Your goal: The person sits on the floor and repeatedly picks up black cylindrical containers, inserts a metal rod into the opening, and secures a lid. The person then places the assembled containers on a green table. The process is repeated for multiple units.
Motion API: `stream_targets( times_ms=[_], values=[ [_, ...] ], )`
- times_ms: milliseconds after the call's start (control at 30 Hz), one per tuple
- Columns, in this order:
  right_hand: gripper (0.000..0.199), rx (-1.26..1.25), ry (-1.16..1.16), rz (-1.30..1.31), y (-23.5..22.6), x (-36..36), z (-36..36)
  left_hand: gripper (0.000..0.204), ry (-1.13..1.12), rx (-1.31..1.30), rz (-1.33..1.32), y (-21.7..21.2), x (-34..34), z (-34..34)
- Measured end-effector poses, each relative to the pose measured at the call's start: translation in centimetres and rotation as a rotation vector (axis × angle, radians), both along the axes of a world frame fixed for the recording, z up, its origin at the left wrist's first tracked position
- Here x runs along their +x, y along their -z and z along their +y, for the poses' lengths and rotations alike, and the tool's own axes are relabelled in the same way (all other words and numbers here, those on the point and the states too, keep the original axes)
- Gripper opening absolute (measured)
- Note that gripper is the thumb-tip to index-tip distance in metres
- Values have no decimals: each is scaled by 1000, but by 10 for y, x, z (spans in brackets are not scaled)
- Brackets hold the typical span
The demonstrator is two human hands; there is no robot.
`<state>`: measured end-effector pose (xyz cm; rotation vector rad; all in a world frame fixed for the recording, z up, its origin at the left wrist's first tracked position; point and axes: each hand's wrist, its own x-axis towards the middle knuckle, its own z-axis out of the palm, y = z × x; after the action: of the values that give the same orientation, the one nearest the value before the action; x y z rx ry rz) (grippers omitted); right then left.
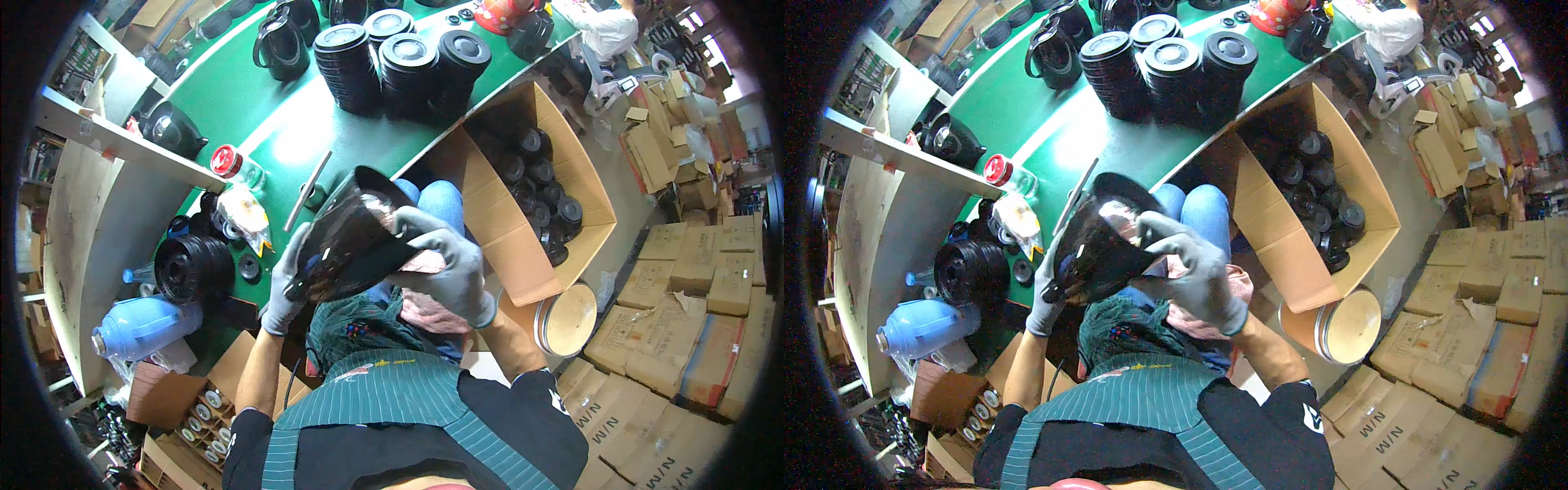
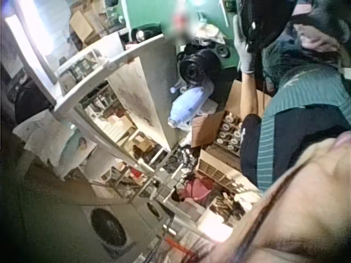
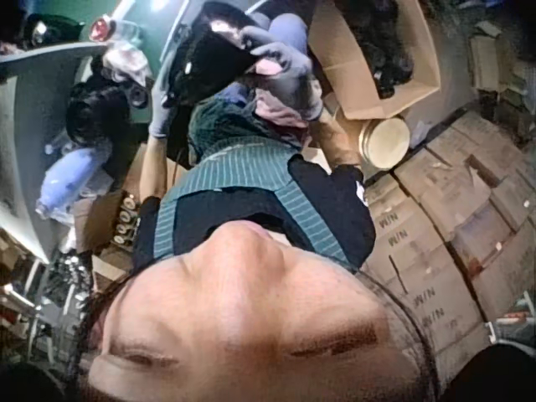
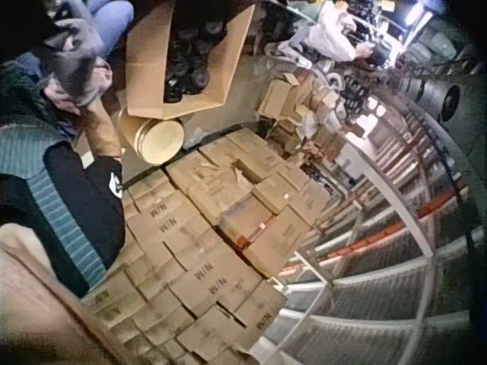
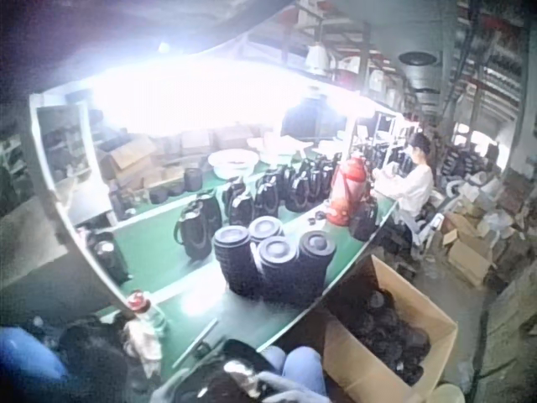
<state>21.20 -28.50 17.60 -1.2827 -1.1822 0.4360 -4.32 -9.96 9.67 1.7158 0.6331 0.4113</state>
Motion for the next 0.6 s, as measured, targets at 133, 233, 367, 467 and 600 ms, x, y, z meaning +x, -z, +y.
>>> stream_targets(
  times_ms=[133, 233, 367, 467, 600],
  values=[
    [42, -120, -104, -200, 10, 1, 8, 66, 35, -467, -218, 117, -13, 13],
    [34, -242, -334, -189, 14, 32, 29, 62, 67, -907, -413, 118, -6, 16],
    [29, -109, -62, -325, 33, 114, 118, 61, 27, -702, -214, 143, 5, 22],
    [94, -285, 531, -1037, 51, 191, 212, 61, 15, -741, -232, 144, -9, 16],
    [111, -474, 724, -1199, 87, 274, 285, 62, 45, -832, -275, 141, -19, 14]
  ],
)
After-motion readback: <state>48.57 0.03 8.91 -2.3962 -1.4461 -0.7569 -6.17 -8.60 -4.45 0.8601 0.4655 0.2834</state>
